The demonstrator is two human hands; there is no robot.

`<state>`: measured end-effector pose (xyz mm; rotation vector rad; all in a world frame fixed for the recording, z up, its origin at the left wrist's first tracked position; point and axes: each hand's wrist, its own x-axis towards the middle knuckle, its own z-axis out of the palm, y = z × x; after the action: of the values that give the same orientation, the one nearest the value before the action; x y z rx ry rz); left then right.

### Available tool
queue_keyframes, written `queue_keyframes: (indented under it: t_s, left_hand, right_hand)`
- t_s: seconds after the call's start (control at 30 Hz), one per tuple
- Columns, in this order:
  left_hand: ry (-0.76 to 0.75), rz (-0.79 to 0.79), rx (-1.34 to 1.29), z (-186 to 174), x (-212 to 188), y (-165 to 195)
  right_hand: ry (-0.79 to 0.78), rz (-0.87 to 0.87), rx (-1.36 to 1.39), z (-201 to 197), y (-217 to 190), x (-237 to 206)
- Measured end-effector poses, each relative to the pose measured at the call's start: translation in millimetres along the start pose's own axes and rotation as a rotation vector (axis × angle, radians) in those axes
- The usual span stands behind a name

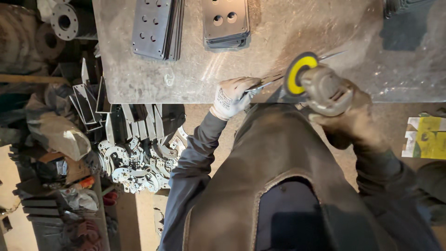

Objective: The person holds flat drilled metal plates by hand and grinds their edges and surfaces with an angle grinder, producing sparks, then places the finished plate on a stack and picks up the next plate to repeat the process.

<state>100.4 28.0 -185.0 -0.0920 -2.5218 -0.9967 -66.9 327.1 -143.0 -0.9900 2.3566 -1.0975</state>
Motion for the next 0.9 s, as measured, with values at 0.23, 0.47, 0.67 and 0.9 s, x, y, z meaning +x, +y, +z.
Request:
queue_keyframes:
  t_s: [0.23,0.47,0.67,0.9]
  left_hand:
    - [-0.060,-0.018,0.088,8.3,0.7,2.6]
    - [0.038,0.017,0.060,15.2,-3.7,0.1]
    - [0.062,0.009,0.066,15.0,-5.5,-2.0]
    - [0.078,-0.024,0.054,11.4,-3.9,2.3]
  right_hand:
    - [0.009,-0.121,-0.189,1.0,-38.4,-4.8]
    - [0.027,-0.105,-0.099,7.8,-18.1,-0.5]
    - [0.011,0.012,0.185,14.2,22.7,12.7]
    - [0.097,0.043,0.148,8.7,52.0,13.8]
